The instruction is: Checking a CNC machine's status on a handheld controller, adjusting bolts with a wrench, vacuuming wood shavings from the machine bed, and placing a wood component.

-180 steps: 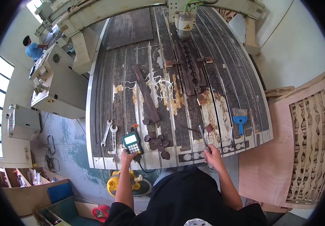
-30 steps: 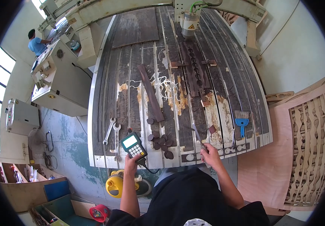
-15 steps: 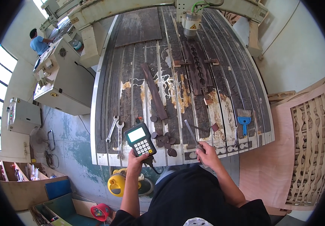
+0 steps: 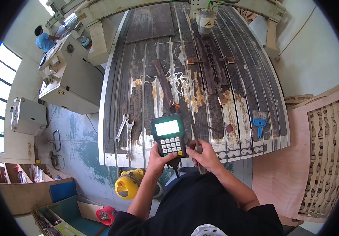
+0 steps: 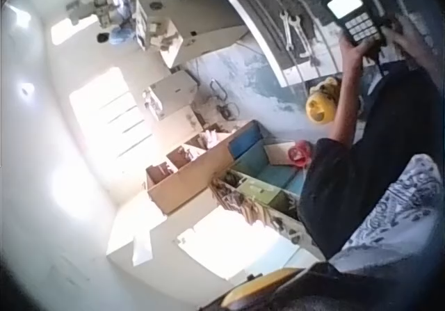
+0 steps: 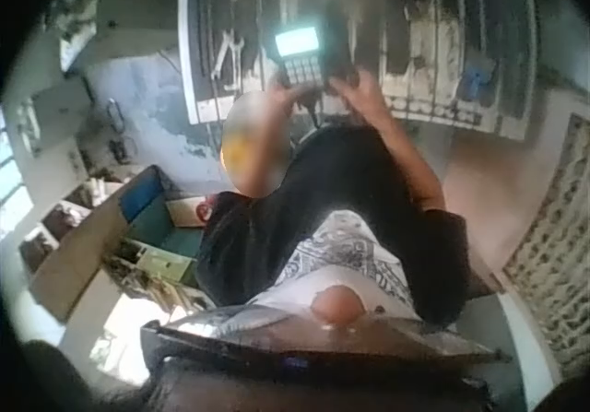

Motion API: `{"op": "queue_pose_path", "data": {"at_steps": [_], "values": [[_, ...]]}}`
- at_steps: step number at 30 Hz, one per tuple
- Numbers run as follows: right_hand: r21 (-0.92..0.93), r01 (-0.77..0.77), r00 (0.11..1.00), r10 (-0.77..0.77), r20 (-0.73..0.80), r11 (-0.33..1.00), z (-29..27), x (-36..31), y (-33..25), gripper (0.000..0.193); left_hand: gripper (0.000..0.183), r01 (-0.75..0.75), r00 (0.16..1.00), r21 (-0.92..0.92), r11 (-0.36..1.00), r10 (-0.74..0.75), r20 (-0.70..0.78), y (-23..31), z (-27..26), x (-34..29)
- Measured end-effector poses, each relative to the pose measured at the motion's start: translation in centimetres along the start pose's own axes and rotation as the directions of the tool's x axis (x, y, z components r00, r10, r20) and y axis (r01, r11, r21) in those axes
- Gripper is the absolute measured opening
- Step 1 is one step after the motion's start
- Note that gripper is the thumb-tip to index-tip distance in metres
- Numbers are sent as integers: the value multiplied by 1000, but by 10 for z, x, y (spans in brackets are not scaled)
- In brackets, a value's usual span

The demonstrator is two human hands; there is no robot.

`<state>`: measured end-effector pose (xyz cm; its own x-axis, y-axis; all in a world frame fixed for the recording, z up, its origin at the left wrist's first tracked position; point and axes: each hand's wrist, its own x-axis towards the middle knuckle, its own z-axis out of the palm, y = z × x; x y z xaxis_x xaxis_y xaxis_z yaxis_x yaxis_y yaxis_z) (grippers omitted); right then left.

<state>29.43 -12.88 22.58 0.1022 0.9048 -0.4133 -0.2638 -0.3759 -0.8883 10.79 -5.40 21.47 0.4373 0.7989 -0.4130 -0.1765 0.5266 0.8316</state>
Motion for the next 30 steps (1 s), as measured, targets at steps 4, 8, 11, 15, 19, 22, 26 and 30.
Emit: {"op": "queue_pose_path", "data": {"at_steps": [4, 8, 11, 15, 19, 22, 26, 30], "values": [[0, 42, 999, -42, -29, 999, -6, 1, 4, 23, 51, -9, 1000, 51, 999, 9, 14, 0, 7, 3], [1, 23, 997, -23, -70, 1000, -22, -5, 10, 17, 51, -16, 1000, 70, 997, 15, 5, -7, 0, 5], [-2, 33, 997, -33, -75, 999, -38, -5, 27, 14, 48, 19, 1000, 57, 998, -19, -5, -11, -5, 8], [-110, 20, 998, -26, -57, 994, -48, -15, 21, 12, 46, 25, 1000, 75, 997, -25, -5, -6, -2, 3], [-162, 40, 994, -56, -95, 986, -51, -21, 17, 11, 46, 30, 1000, 97, 995, -31, 4, -9, -1, 6], [-222, 41, 994, -63, -94, 974, -54, -24, 15, 11, 46, 38, 999, 75, 996, -39, 20, -8, 2, 8], [-271, 40, 994, -66, -87, 962, -56, -29, 14, 12, 46, 34, 999, 66, 997, -35, 16, -11, 3, 10], [-261, 33, 992, -64, -108, 965, -59, -33, 17, 13, 51, 69, 997, 54, 996, -71, 33, -10, 3, 11]]}}
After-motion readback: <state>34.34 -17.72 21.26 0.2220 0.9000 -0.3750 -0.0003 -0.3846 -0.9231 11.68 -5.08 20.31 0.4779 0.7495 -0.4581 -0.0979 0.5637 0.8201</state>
